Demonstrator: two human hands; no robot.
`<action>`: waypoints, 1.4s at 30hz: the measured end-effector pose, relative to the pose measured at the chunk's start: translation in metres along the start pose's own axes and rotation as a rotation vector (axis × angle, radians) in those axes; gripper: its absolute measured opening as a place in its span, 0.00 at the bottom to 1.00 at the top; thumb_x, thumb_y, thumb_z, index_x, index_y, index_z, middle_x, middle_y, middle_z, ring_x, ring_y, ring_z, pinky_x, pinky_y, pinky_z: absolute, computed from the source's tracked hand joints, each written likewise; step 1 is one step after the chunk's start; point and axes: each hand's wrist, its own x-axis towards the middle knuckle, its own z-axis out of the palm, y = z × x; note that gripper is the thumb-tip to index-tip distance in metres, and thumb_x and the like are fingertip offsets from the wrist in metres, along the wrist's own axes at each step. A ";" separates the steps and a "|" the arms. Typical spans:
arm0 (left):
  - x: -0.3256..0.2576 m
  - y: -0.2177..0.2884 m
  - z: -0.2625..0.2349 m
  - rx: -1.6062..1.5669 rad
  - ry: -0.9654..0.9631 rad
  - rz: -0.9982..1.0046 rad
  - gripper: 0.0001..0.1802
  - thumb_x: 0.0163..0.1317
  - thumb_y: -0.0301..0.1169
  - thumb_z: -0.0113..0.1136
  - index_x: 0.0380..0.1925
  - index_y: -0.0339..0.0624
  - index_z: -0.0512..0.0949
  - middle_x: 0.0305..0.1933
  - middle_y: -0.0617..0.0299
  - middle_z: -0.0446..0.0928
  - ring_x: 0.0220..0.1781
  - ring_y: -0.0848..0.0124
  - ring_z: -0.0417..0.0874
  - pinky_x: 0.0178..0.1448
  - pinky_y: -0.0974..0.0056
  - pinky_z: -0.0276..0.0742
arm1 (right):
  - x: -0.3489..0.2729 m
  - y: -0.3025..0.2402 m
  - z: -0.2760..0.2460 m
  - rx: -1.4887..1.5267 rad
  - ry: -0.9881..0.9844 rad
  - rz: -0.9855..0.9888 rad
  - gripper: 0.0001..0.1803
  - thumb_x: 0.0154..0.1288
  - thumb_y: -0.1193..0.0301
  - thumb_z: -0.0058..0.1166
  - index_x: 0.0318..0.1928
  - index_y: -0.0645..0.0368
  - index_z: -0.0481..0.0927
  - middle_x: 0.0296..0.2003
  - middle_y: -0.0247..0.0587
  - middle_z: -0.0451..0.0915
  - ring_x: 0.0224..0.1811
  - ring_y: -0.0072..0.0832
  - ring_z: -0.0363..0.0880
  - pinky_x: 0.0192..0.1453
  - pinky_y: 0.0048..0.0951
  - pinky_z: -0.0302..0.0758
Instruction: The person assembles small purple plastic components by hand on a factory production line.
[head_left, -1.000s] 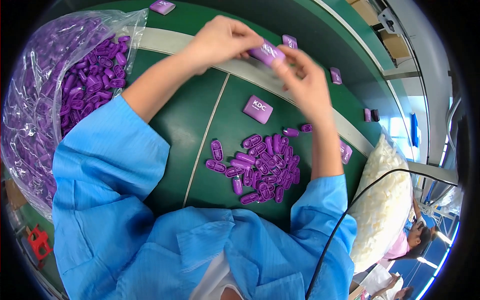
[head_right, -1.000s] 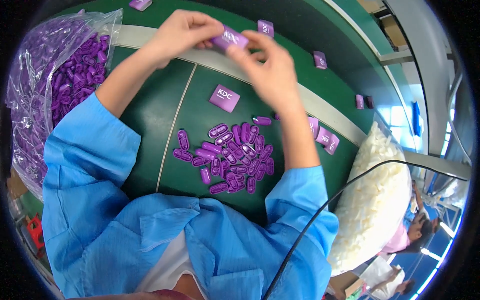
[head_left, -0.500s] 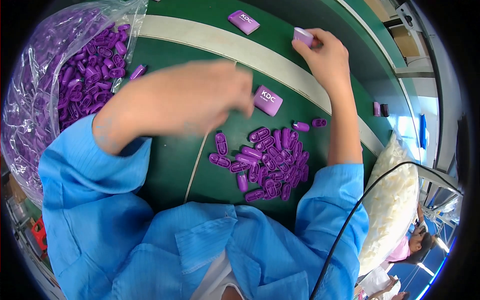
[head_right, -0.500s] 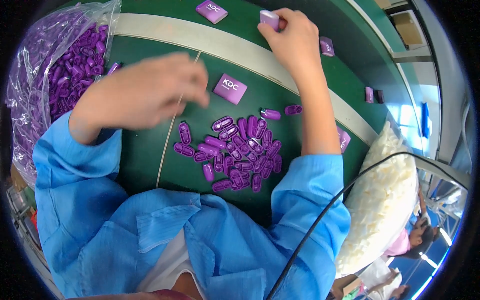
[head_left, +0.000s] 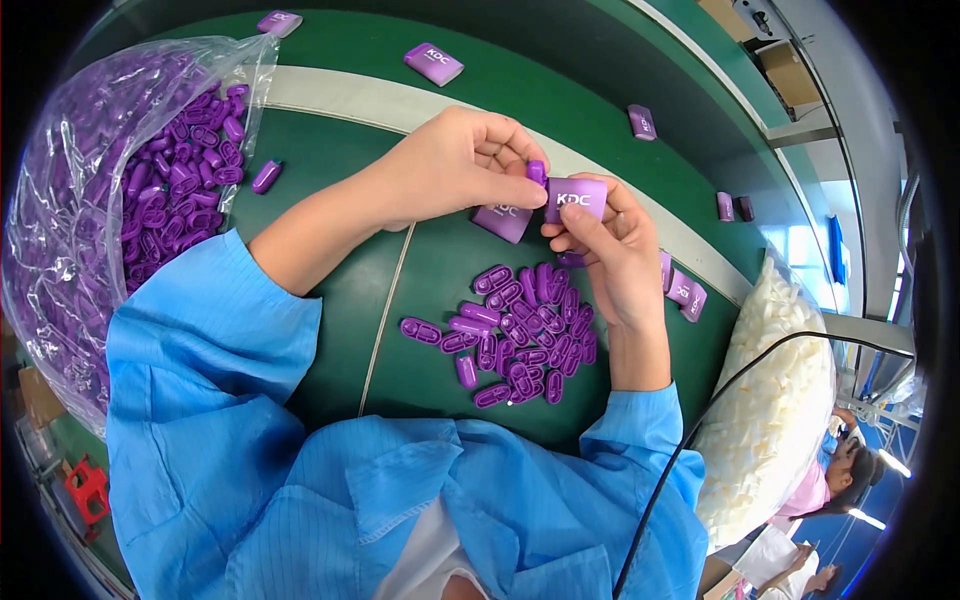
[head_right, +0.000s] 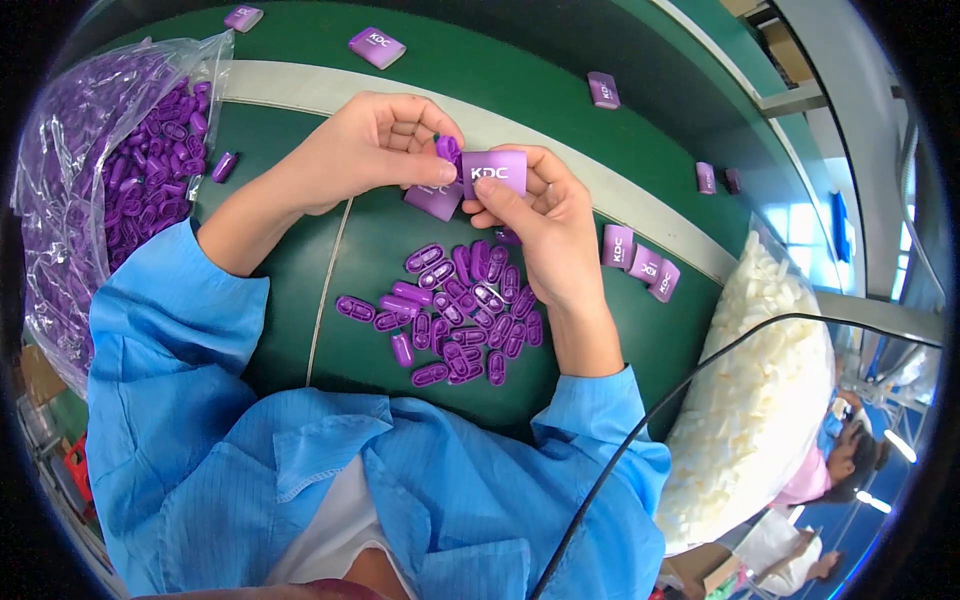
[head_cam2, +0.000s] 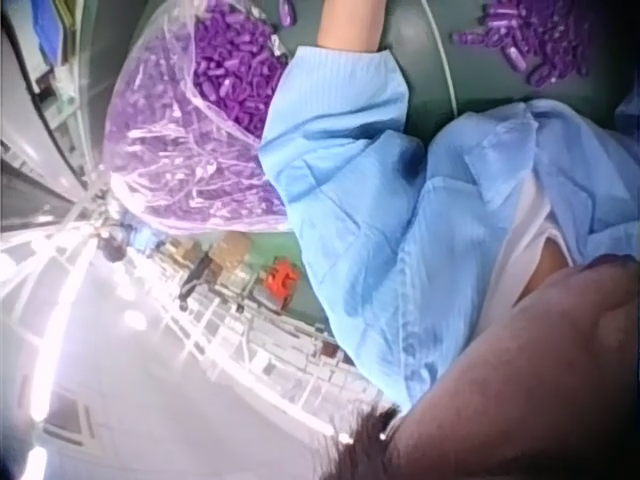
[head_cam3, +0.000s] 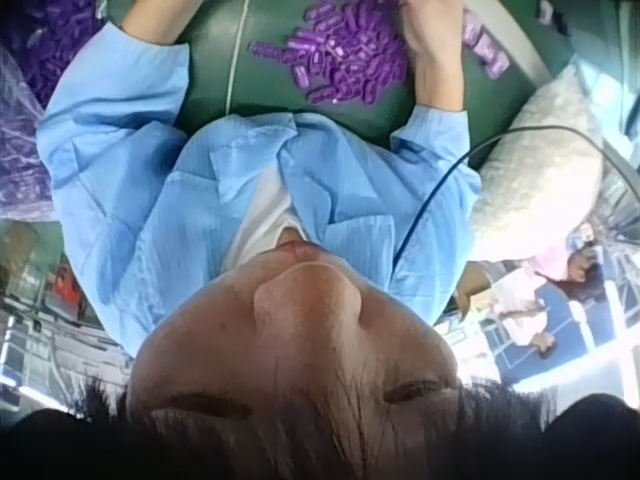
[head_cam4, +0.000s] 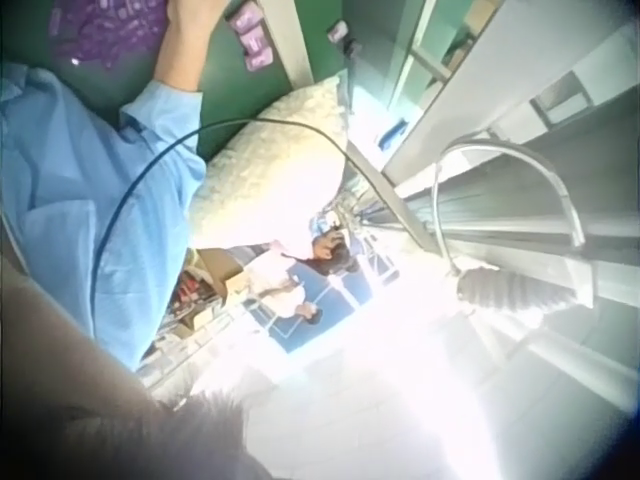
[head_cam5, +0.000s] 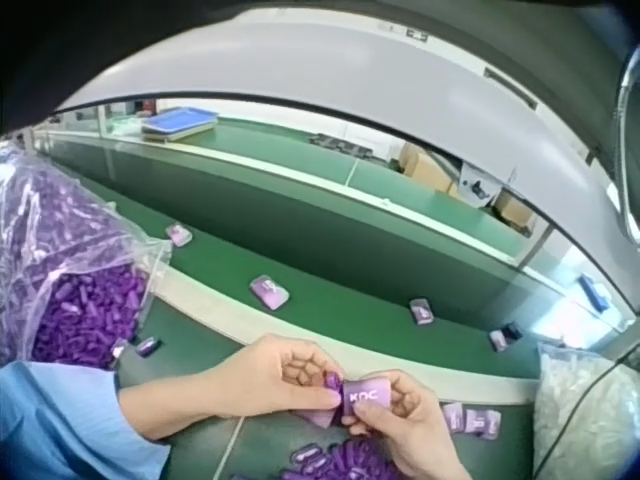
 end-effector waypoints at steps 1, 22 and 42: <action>0.002 -0.003 0.002 -0.003 -0.003 -0.001 0.08 0.54 0.24 0.61 0.35 0.36 0.75 0.33 0.62 0.79 0.33 0.78 0.78 0.37 0.75 0.73 | 0.001 0.002 0.000 0.012 0.015 0.006 0.12 0.58 0.78 0.54 0.44 0.65 0.72 0.34 0.40 0.78 0.33 0.22 0.78 0.37 0.20 0.75; -0.013 -0.005 0.015 0.040 0.126 0.032 0.15 0.55 0.22 0.60 0.44 0.30 0.77 0.35 0.53 0.81 0.34 0.71 0.82 0.41 0.70 0.79 | -0.006 -0.002 0.005 -0.186 0.070 -0.112 0.15 0.53 0.85 0.57 0.42 0.68 0.73 0.38 0.44 0.79 0.41 0.24 0.78 0.47 0.20 0.76; 0.054 -0.007 -0.046 0.731 0.428 0.153 0.15 0.50 0.35 0.58 0.35 0.36 0.80 0.29 0.52 0.81 0.31 0.63 0.82 0.40 0.65 0.77 | 0.089 -0.012 -0.034 -0.992 0.284 -0.378 0.26 0.56 0.58 0.57 0.47 0.67 0.75 0.38 0.44 0.80 0.40 0.30 0.79 0.46 0.28 0.75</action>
